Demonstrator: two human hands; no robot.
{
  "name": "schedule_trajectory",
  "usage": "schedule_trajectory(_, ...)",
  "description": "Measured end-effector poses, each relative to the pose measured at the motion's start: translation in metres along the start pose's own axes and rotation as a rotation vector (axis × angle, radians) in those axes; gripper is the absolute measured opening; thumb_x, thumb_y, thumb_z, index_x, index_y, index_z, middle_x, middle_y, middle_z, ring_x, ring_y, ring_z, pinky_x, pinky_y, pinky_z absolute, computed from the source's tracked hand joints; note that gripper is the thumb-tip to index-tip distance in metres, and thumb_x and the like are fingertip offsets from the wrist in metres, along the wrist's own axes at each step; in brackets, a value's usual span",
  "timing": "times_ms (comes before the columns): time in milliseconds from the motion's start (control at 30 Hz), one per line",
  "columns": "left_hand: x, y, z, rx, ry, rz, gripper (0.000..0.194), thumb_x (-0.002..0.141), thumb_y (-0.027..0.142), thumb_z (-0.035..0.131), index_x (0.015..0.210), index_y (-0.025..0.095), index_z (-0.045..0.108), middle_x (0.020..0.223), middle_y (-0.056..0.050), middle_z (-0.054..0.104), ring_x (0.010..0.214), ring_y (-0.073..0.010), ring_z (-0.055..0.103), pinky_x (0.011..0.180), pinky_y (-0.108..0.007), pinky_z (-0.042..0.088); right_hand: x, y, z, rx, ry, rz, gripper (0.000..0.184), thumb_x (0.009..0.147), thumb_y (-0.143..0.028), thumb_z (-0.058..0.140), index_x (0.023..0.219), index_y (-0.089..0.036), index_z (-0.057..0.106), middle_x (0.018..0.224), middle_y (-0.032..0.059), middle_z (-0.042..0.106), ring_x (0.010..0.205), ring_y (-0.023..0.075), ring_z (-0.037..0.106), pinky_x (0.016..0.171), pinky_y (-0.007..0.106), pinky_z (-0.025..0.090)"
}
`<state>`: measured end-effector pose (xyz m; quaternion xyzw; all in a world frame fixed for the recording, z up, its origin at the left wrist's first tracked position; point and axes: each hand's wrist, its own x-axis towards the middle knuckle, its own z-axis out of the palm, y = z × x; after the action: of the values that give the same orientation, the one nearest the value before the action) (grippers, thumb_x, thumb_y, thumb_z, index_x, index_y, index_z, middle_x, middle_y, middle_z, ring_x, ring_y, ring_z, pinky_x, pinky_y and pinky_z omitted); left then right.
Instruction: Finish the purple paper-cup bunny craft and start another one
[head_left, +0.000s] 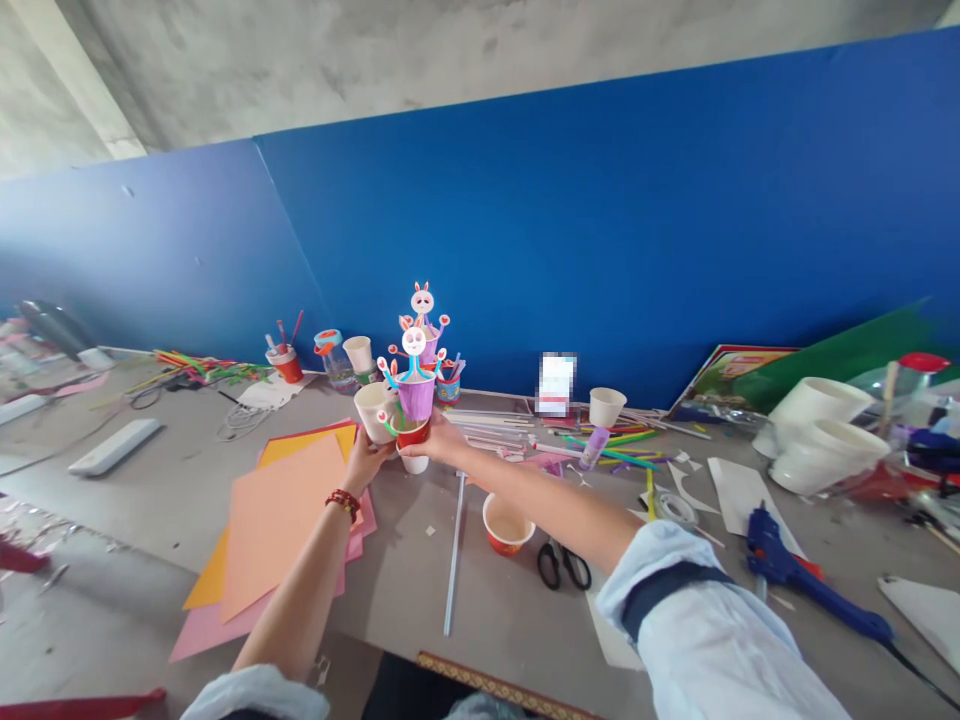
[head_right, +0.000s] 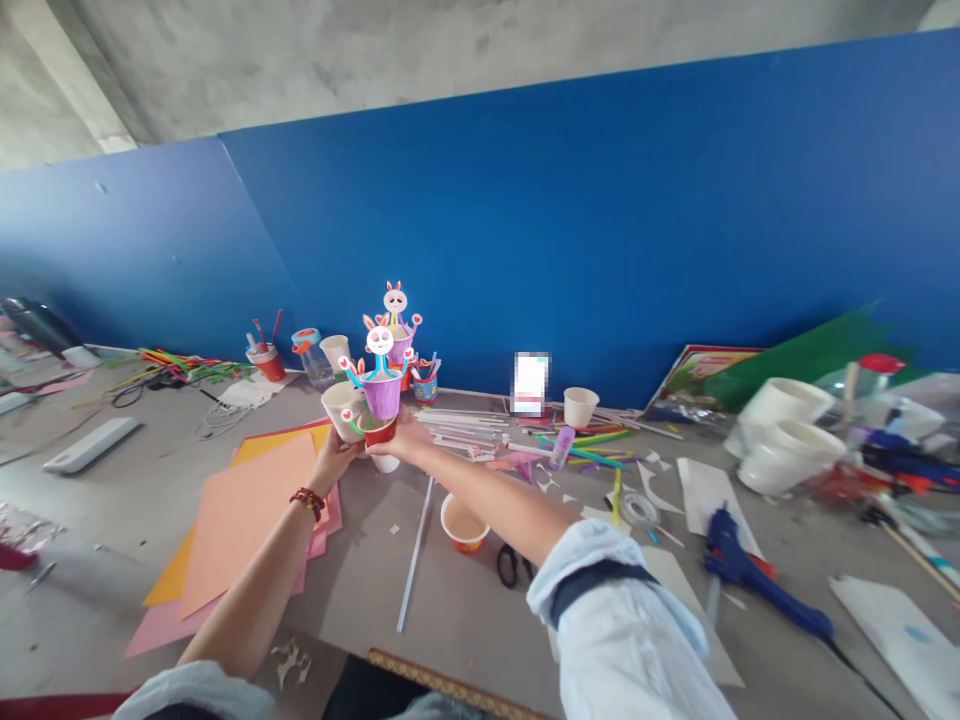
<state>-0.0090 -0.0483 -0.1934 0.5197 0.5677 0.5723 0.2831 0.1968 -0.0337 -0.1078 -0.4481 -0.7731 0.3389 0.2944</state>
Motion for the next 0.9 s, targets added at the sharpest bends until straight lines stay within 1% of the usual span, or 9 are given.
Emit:
schedule_trajectory(200, 0.010, -0.008, -0.003, -0.004, -0.016, 0.023, 0.062, 0.065, 0.036, 0.079, 0.117, 0.019, 0.053, 0.107, -0.008, 0.066, 0.093, -0.0244, 0.065, 0.077, -0.037, 0.055, -0.002, -0.004, 0.006, -0.059, 0.002, 0.029, 0.075, 0.058, -0.039, 0.088, 0.123, -0.021, 0.055, 0.127, 0.0129, 0.060, 0.118, 0.0343, 0.059, 0.092, 0.043, 0.049)
schedule_trajectory(300, 0.019, -0.009, -0.003, -0.002, -0.068, 0.037, 0.058, 0.067, 0.033, 0.079, 0.117, 0.018, 0.054, 0.105, -0.007, 0.067, 0.091, -0.0232, 0.065, 0.077, -0.037, 0.055, -0.002, -0.004, 0.009, -0.079, -0.002, 0.051, 0.078, 0.057, -0.043, 0.088, 0.123, -0.019, 0.055, 0.125, 0.0151, 0.061, 0.114, 0.0357, 0.061, 0.088, 0.044, 0.051)
schedule_trajectory(433, 0.025, -0.008, -0.002, -0.001, -0.169, 0.053, 0.035, 0.088, 0.033, 0.067, 0.117, 0.015, 0.059, 0.109, -0.008, 0.066, 0.091, -0.0202, 0.065, 0.079, -0.039, 0.056, 0.000, -0.004, 0.013, -0.087, 0.000, 0.067, 0.083, 0.055, -0.048, 0.089, 0.124, -0.019, 0.054, 0.123, 0.0148, 0.062, 0.113, 0.0357, 0.062, 0.089, 0.045, 0.051)
schedule_trajectory(500, 0.024, -0.007, -0.002, -0.007, -0.209, 0.062, 0.031, 0.092, 0.033, 0.063, 0.117, 0.015, 0.059, 0.112, -0.008, 0.065, 0.093, -0.0202, 0.066, 0.080, -0.040, 0.057, 0.001, -0.003, 0.016, -0.083, 0.000, 0.062, 0.085, 0.054, -0.051, 0.089, 0.125, -0.019, 0.054, 0.124, 0.0145, 0.062, 0.116, 0.0350, 0.060, 0.092, 0.045, 0.050)
schedule_trajectory(567, 0.022, -0.006, -0.002, -0.016, -0.231, 0.072, 0.039, 0.086, 0.033, 0.069, 0.119, 0.015, 0.057, 0.112, -0.010, 0.066, 0.096, -0.0228, 0.066, 0.082, -0.041, 0.056, 0.001, -0.002, 0.018, -0.074, -0.002, 0.062, 0.088, 0.052, -0.052, 0.089, 0.125, -0.018, 0.053, 0.126, 0.0155, 0.061, 0.118, 0.0349, 0.059, 0.094, 0.045, 0.049)
schedule_trajectory(633, 0.019, -0.006, -0.002, -0.029, -0.238, 0.081, 0.054, 0.076, 0.030, 0.075, 0.123, 0.016, 0.053, 0.113, -0.011, 0.067, 0.099, -0.0255, 0.066, 0.085, -0.042, 0.055, 0.000, 0.000, 0.018, -0.064, -0.007, 0.068, 0.091, 0.052, -0.052, 0.090, 0.126, -0.016, 0.053, 0.126, 0.0166, 0.061, 0.118, 0.0354, 0.059, 0.094, 0.045, 0.050)
schedule_trajectory(733, 0.015, -0.003, -0.001, -0.048, -0.223, 0.090, 0.071, 0.070, 0.027, 0.076, 0.133, 0.018, 0.044, 0.117, -0.013, 0.065, 0.103, -0.0265, 0.066, 0.087, -0.043, 0.055, -0.002, 0.002, 0.016, -0.048, -0.021, 0.074, 0.091, 0.051, -0.049, 0.091, 0.127, -0.018, 0.053, 0.126, 0.0154, 0.061, 0.118, 0.0349, 0.059, 0.094, 0.045, 0.050)
schedule_trajectory(833, 0.011, 0.002, -0.002, -0.058, -0.178, 0.098, 0.076, 0.070, 0.025, 0.071, 0.138, 0.021, 0.037, 0.116, -0.012, 0.065, 0.106, -0.0262, 0.064, 0.088, -0.043, 0.054, -0.005, 0.000, 0.011, -0.033, -0.043, 0.047, 0.090, 0.050, -0.046, 0.092, 0.127, -0.019, 0.055, 0.127, 0.0147, 0.061, 0.119, 0.0350, 0.058, 0.096, 0.045, 0.049)
schedule_trajectory(900, 0.009, 0.007, -0.004, -0.057, -0.134, 0.108, 0.075, 0.071, 0.023, 0.069, 0.138, 0.024, 0.037, 0.114, -0.010, 0.065, 0.108, -0.0257, 0.063, 0.089, -0.043, 0.053, -0.006, -0.003, 0.007, -0.023, -0.056, 0.013, 0.091, 0.049, -0.043, 0.093, 0.128, -0.020, 0.055, 0.128, 0.0143, 0.060, 0.122, 0.0352, 0.056, 0.098, 0.044, 0.048)
